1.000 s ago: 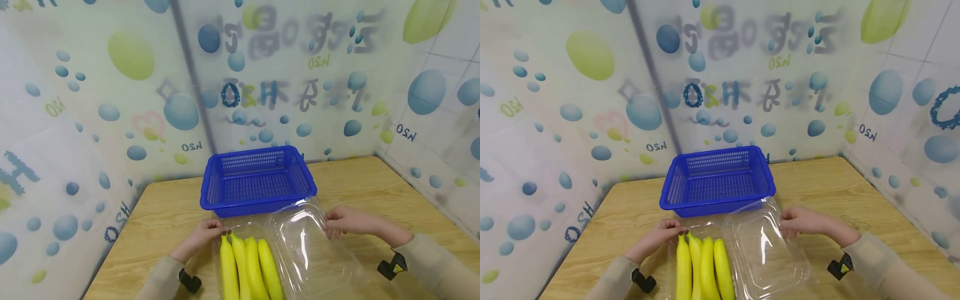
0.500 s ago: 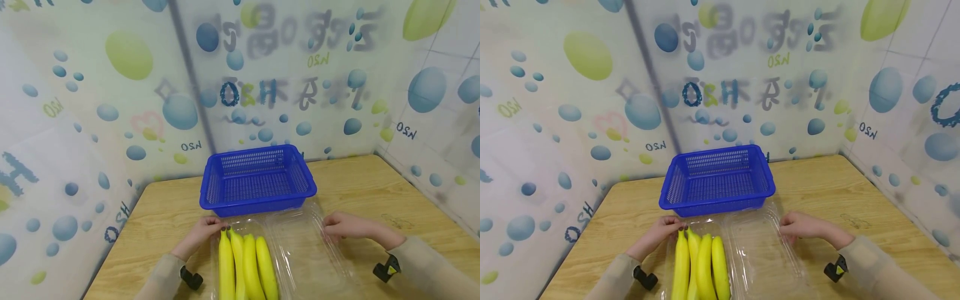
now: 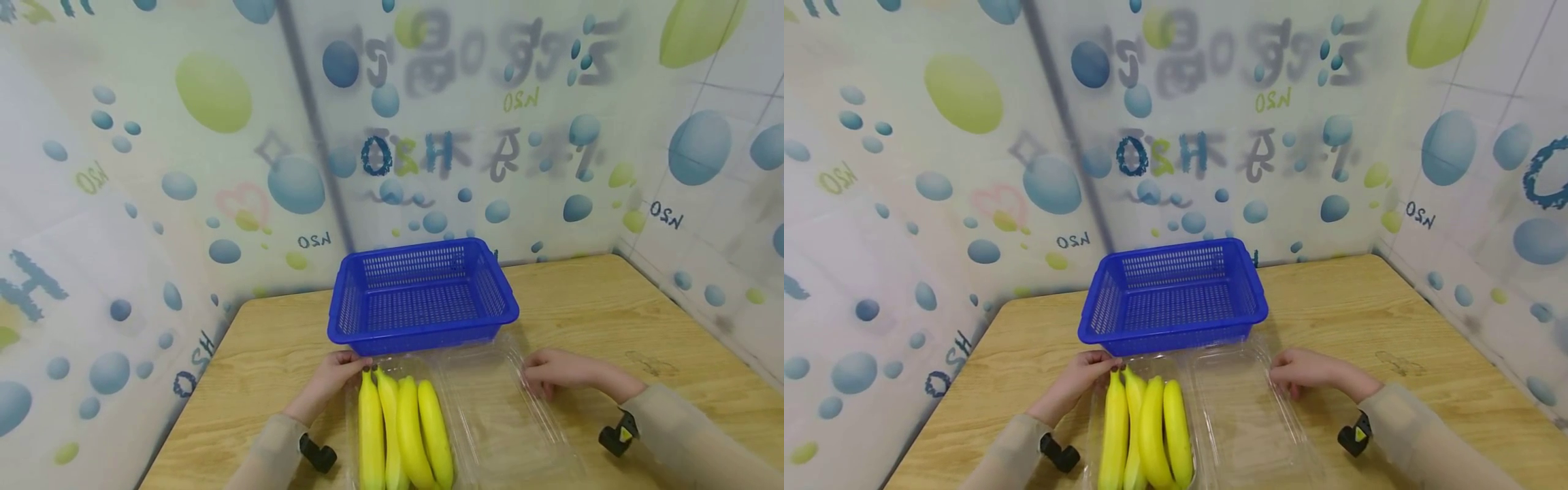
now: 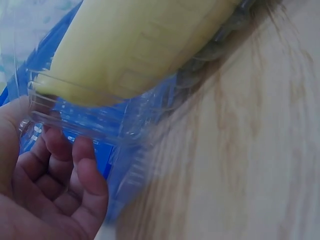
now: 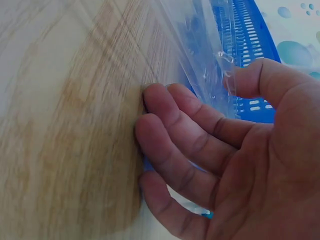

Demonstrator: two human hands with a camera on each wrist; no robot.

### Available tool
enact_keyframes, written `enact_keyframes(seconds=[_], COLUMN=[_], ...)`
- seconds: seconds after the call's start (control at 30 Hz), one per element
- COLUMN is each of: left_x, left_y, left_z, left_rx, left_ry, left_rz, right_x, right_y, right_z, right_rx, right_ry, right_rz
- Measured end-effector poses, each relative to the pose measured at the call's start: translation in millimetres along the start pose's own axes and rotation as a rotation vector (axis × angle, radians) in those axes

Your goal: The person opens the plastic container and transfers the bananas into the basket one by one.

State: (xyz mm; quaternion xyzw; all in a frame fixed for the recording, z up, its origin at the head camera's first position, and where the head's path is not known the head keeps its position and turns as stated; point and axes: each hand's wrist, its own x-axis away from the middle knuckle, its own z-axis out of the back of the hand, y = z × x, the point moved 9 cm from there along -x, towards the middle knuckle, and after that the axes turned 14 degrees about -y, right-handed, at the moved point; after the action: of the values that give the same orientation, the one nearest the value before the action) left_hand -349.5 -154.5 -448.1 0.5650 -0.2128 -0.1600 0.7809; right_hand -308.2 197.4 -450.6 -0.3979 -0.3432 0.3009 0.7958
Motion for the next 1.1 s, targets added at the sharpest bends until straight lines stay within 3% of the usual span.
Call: enact_keyframes(seconds=[0.17,0.4,0.63,1.1], left_x=[6.4,-9.2,-13.2,-13.1], left_y=[15.4,-13.2,-14.3,-14.1], left_z=[-2.4,6.9,7.9,7.8], left_rx=[-0.029,-0.01,-0.004,0.003], left_ry=[0.031,0.066,0.061,0.084], left_rz=[0.01,0.029,0.017,0.06], right_x=[-2,-4,-5,-7], right_y=[5,7,7,9], right_z=[4,7,7,8], right_rx=[0.003,0.0,-0.039,-0.077], right_ry=[0.018,0.025,0.023,0.009], right_rz=[-0.009,-0.012,0.008,-0.009])
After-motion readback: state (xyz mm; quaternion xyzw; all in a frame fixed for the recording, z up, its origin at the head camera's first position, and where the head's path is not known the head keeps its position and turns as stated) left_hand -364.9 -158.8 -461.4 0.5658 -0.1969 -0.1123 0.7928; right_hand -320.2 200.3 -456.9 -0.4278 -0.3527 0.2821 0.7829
